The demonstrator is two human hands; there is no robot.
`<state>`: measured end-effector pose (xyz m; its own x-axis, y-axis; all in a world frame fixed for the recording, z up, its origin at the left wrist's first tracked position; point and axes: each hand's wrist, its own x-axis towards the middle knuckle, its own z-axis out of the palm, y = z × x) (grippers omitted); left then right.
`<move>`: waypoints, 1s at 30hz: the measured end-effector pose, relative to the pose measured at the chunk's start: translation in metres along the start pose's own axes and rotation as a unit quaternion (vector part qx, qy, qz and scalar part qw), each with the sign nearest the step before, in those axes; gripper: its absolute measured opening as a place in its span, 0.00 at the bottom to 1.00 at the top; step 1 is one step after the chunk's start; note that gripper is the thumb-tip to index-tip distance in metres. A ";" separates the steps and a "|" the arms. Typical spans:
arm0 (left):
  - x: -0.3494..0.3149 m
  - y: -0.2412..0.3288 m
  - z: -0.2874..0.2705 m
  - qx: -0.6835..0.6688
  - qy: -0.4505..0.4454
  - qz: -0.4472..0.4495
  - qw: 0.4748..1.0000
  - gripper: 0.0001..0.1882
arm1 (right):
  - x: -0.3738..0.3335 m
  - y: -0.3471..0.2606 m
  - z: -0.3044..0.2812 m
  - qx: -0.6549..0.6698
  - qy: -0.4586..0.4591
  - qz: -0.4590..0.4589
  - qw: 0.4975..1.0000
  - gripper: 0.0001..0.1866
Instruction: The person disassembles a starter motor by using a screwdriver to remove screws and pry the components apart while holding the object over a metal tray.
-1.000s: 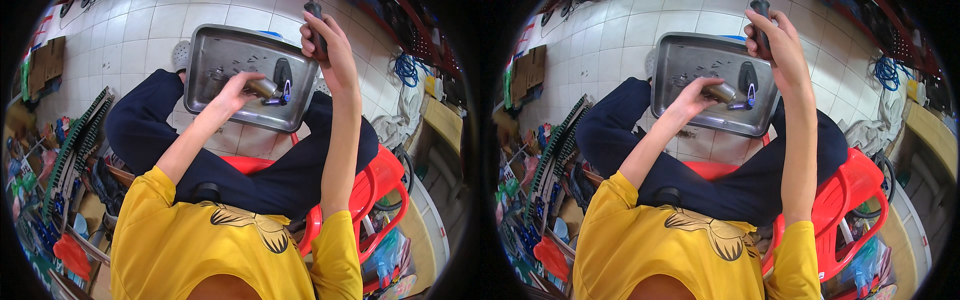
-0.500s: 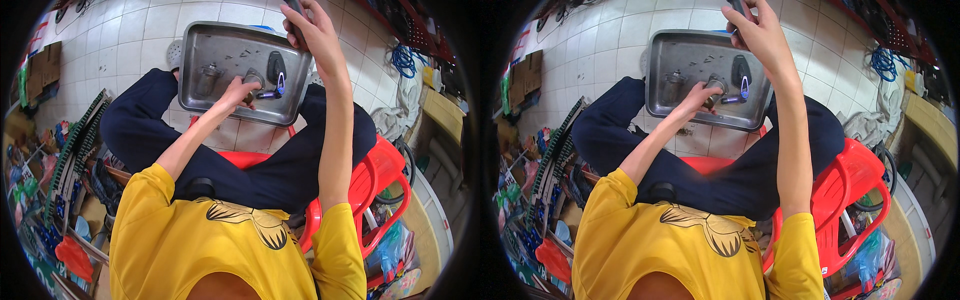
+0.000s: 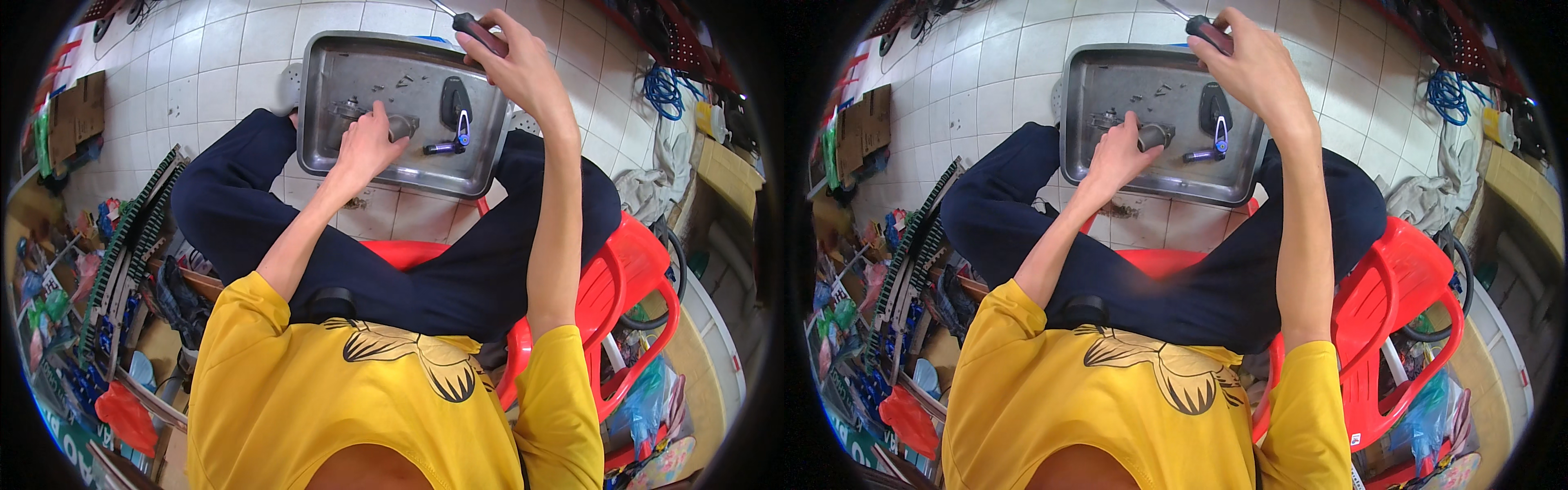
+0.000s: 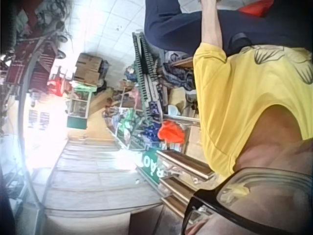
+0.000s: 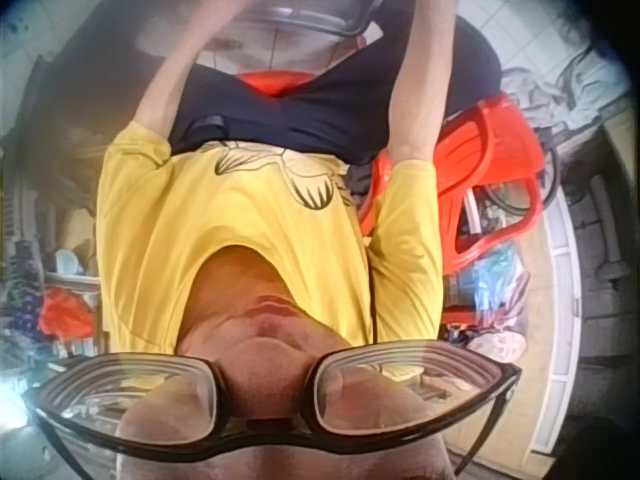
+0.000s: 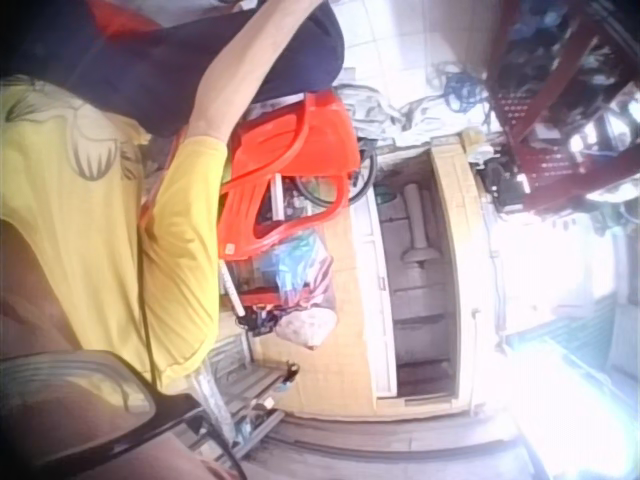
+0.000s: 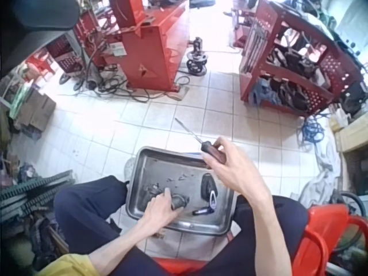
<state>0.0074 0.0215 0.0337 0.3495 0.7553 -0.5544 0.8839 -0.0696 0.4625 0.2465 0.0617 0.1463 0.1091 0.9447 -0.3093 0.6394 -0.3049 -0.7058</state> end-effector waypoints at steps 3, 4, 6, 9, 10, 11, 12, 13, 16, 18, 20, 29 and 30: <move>-0.001 -0.004 0.005 -0.017 0.068 0.032 0.997 0.29 | 0.002 0.010 0.000 -0.022 0.021 0.015 0.999 0.23; -0.001 -0.005 0.008 -0.028 0.090 0.045 0.995 0.28 | 0.002 0.012 0.002 -0.034 0.043 -0.015 0.998 0.21; -0.003 -0.008 0.013 -0.051 0.134 0.070 0.987 0.26 | 0.001 0.014 0.005 -0.057 0.086 -0.076 0.992 0.18; -0.010 -0.010 0.013 -0.066 0.137 0.098 0.984 0.24 | 0.002 0.008 0.003 -0.027 0.058 -0.033 0.997 0.19; -0.013 -0.012 0.012 -0.056 0.139 0.115 0.982 0.23 | 0.002 0.009 0.004 -0.032 0.061 -0.038 0.997 0.19; -0.016 -0.015 0.012 -0.047 0.141 0.132 0.980 0.23 | 0.003 0.012 0.005 -0.036 0.065 -0.043 0.996 0.19; -0.019 -0.019 0.012 -0.037 0.144 0.149 0.978 0.23 | 0.002 0.014 0.006 -0.040 0.069 -0.048 0.996 0.19; -0.019 -0.023 0.013 -0.029 0.153 0.164 0.974 0.23 | 0.002 0.011 0.005 -0.050 0.066 -0.041 0.996 0.19; -0.019 -0.030 0.012 -0.015 0.168 0.188 0.968 0.23 | 0.000 0.007 0.002 -0.067 0.068 -0.033 0.995 0.19; -0.018 -0.026 0.008 -0.019 0.160 0.174 0.971 0.22 | 0.001 0.014 0.004 -0.059 0.081 -0.045 0.994 0.20; -0.019 -0.018 0.006 -0.011 0.159 0.169 0.973 0.22 | -0.005 0.003 -0.001 -0.072 0.070 -0.043 0.994 0.21; -0.016 0.009 0.017 0.029 0.172 0.241 0.955 0.21 | 0.006 0.027 0.013 -0.134 0.097 -0.052 0.985 0.19; -0.016 0.010 0.018 0.039 0.171 0.243 0.954 0.21 | 0.006 0.027 0.013 -0.115 0.105 -0.060 0.986 0.18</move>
<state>0.0162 -0.0031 0.0348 0.6136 0.7892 -0.0239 0.6691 -0.5037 0.5465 0.2543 0.0581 0.1168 0.1617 0.9839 -0.0759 0.8101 -0.1763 -0.5592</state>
